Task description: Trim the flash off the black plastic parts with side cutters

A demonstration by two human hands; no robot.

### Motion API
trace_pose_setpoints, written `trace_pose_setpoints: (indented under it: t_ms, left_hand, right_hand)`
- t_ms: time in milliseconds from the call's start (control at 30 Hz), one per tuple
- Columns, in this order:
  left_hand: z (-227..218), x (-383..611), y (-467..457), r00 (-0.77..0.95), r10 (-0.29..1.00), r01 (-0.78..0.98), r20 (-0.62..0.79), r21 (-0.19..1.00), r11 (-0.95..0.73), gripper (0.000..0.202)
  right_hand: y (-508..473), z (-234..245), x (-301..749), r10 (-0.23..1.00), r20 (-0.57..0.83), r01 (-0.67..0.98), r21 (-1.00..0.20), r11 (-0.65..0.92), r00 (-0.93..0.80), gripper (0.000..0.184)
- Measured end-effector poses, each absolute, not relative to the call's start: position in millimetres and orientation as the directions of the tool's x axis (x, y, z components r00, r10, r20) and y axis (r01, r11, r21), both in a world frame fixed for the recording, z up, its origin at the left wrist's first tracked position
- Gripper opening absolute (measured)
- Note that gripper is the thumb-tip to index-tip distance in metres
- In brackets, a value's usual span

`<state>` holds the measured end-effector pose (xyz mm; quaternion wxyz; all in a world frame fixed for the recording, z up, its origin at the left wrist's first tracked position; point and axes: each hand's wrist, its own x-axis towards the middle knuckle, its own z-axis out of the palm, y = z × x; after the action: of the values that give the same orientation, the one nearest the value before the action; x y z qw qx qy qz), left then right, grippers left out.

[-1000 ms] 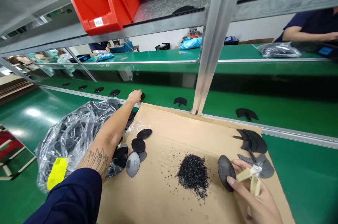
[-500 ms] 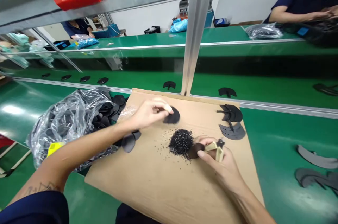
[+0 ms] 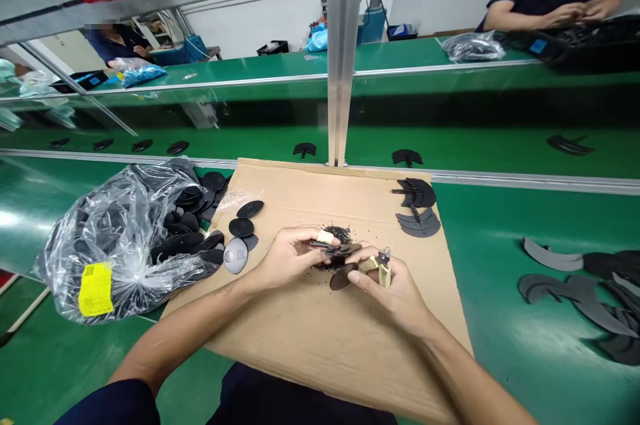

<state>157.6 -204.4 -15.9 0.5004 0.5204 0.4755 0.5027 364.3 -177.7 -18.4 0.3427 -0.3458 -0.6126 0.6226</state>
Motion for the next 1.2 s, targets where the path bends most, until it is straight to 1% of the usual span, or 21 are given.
trace_pose_setpoints:
  t_ms: [133, 200, 267, 333, 400, 500, 600, 733, 800, 900, 933, 1000, 1133, 1200]
  left_hand:
    - [-20.0, 153.8, -202.4, -0.082, 0.996, -0.003, 0.044, 0.999, -0.044, 0.04]
    - [-22.1, 152.5, -200.9, -0.118, 0.992, -0.002, 0.042, 0.999, -0.043, 0.042]
    - [-24.4, 153.3, -200.7, -0.106, 0.994, -0.001, 0.018, 1.0, -0.018, 0.043]
    - [-26.6, 156.4, -202.5, -0.022, 1.0, 0.005, -0.007, 1.0, 0.007, 0.043]
    - [-28.0, 160.8, -206.3, 0.096, 0.995, 0.037, -0.002, 0.999, -0.001, 0.043]
    - [-28.2, 165.4, -213.8, 0.234, 0.972, 0.095, 0.03, 0.994, -0.053, 0.048]
    - [-28.1, 165.6, -221.2, 0.355, 0.935, 0.104, 0.008, 0.993, -0.048, 0.051]
    - [-28.6, 162.9, -226.6, 0.413, 0.908, 0.252, -0.064, 0.967, -0.047, 0.034]
    - [-28.6, 161.4, -226.5, 0.415, 0.907, 0.298, -0.074, 0.953, -0.058, 0.026]
    - [-28.2, 158.6, -224.6, 0.384, 0.918, 0.314, -0.104, 0.949, -0.024, 0.025]
    - [-28.1, 157.6, -224.1, 0.371, 0.921, 0.318, -0.119, 0.948, -0.005, 0.027]
    - [-27.5, 155.4, -224.1, 0.368, 0.921, 0.321, -0.125, 0.947, 0.0, 0.029]
    - [-26.7, 151.4, -225.9, 0.388, 0.922, 0.273, 0.012, 0.954, -0.127, 0.032]
    - [-28.2, 150.5, -225.3, 0.364, 0.929, 0.208, 0.063, 0.967, -0.147, 0.035]
  right_hand:
    - [-178.1, -20.0, 364.3, 0.885, 0.044, 0.025, -0.998, 0.063, -0.464, 0.031]
    - [-179.6, -19.1, 364.9, 0.897, 0.112, 0.018, -0.991, 0.132, -0.427, 0.025]
    - [-182.3, -16.5, 365.7, 0.89, 0.203, 0.023, -0.972, 0.233, -0.407, 0.016]
    - [-185.2, -13.4, 366.3, 0.863, 0.294, 0.047, -0.939, 0.342, -0.411, 0.008]
    - [-187.4, -11.6, 366.5, 0.822, 0.369, 0.076, -0.894, 0.441, -0.434, 0.007]
    - [-188.3, -13.5, 365.8, 0.751, 0.468, 0.112, -0.811, 0.575, -0.465, 0.018]
    - [-187.9, -19.6, 364.4, 0.685, 0.542, 0.137, -0.727, 0.673, -0.486, 0.028]
    - [-187.0, -25.6, 362.3, 0.623, 0.611, 0.164, -0.637, 0.753, -0.488, 0.033]
    - [-185.4, -25.6, 362.0, 0.651, 0.586, 0.21, -0.644, 0.736, -0.483, 0.031]
    - [-181.9, -24.1, 362.8, 0.744, 0.416, 0.246, -0.762, 0.599, -0.522, 0.02]
    - [-181.0, -23.9, 363.2, 0.761, 0.36, 0.245, -0.798, 0.551, -0.539, 0.016]
    - [-180.0, -24.0, 363.6, 0.772, 0.302, 0.228, -0.839, 0.494, -0.56, 0.011]
    - [-179.5, -24.9, 362.9, 0.793, 0.294, 0.205, -0.865, 0.458, -0.534, 0.012]
    - [-179.3, -24.4, 362.4, 0.812, 0.294, 0.213, -0.869, 0.447, -0.504, 0.012]
